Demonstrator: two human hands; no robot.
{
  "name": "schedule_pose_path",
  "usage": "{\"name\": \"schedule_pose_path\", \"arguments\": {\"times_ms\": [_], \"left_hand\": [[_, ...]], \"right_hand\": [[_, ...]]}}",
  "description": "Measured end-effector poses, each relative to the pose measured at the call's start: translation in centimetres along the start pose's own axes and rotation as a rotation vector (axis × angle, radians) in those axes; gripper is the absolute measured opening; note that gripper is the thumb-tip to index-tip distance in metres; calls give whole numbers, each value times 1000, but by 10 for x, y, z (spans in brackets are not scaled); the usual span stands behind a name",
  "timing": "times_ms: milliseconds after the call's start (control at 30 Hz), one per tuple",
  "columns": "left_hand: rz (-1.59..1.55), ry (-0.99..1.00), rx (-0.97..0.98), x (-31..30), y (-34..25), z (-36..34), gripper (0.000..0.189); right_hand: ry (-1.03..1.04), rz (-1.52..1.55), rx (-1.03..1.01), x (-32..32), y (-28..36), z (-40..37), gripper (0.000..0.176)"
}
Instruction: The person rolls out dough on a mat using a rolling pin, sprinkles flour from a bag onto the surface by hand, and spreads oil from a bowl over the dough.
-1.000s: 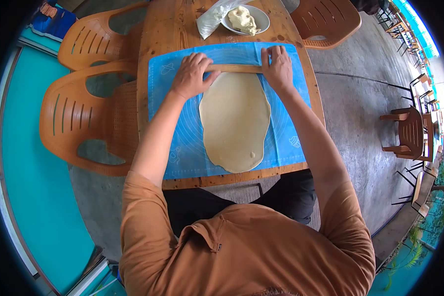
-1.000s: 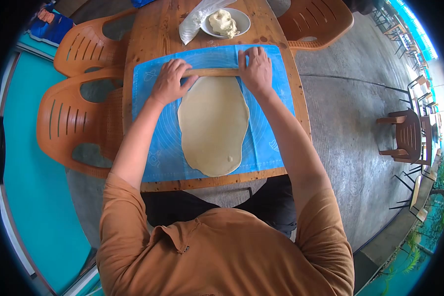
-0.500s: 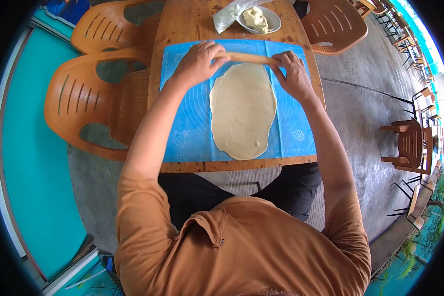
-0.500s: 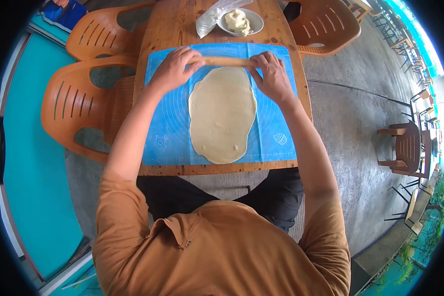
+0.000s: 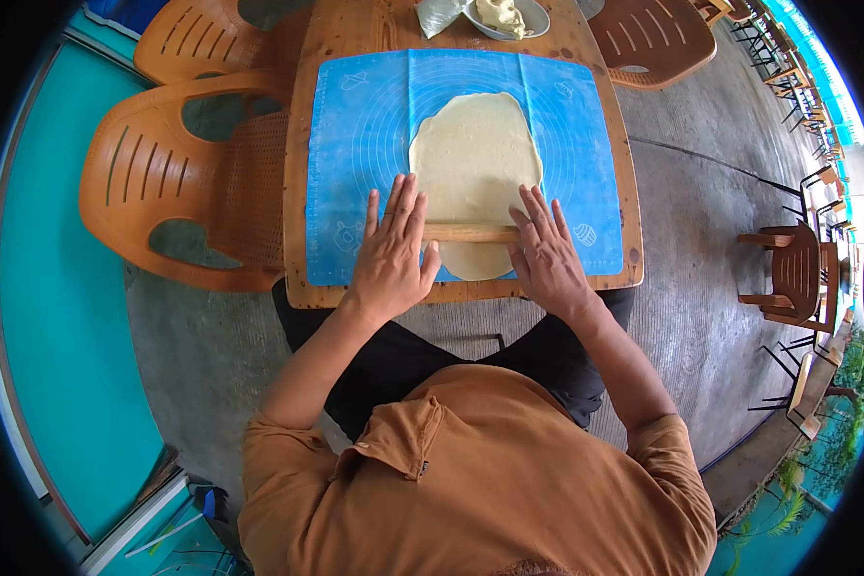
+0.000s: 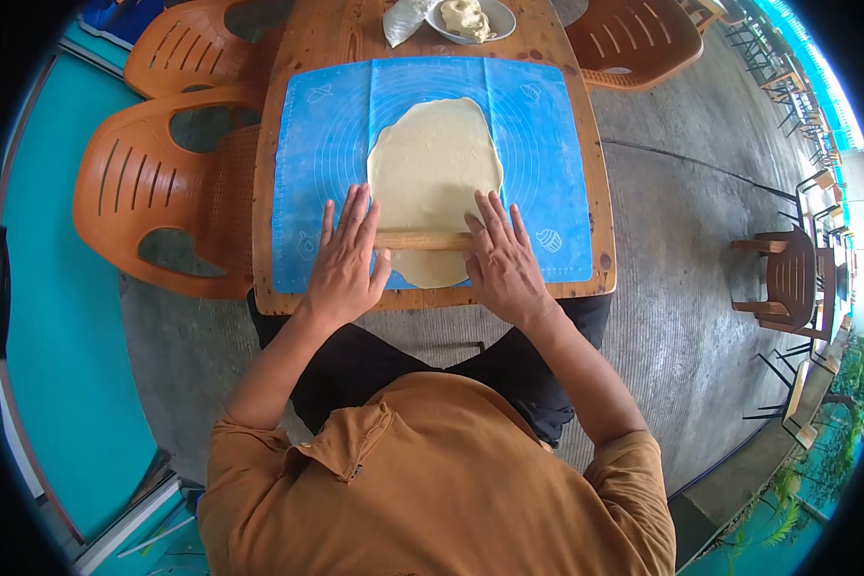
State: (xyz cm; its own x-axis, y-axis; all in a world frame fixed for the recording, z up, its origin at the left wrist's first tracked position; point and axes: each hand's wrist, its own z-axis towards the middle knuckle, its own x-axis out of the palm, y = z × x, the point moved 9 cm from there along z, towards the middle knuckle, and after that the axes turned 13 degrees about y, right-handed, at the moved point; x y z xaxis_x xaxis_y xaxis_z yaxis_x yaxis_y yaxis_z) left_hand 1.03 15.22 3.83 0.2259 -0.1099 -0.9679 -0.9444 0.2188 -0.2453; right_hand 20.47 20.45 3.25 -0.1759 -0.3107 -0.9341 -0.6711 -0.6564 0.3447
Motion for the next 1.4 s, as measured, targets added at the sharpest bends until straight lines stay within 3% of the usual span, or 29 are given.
{"name": "schedule_pose_path", "arguments": {"times_ms": [200, 767, 900, 1067, 1133, 1300, 1400], "left_hand": [[95, -15, -79, 14, 1, 17, 69], [114, -87, -156, 16, 62, 117, 67], [86, -4, -208, 17, 76, 144, 70], [240, -114, -234, 0, 84, 173, 71], [332, -197, -217, -22, 71, 170, 71], [40, -345, -98, -30, 36, 117, 68], [63, -249, -121, -3, 33, 105, 66]], "right_hand": [[2, -92, 148, 8, -5, 15, 70], [-140, -126, 254, -6, -55, 95, 69], [-155, -66, 308, -10, -72, 114, 70], [-274, -189, 368, -32, -82, 141, 68], [-275, -140, 345, -39, -74, 136, 68], [-224, -24, 293, -18, -49, 94, 68], [-209, -94, 260, -5, -42, 85, 68]]}}
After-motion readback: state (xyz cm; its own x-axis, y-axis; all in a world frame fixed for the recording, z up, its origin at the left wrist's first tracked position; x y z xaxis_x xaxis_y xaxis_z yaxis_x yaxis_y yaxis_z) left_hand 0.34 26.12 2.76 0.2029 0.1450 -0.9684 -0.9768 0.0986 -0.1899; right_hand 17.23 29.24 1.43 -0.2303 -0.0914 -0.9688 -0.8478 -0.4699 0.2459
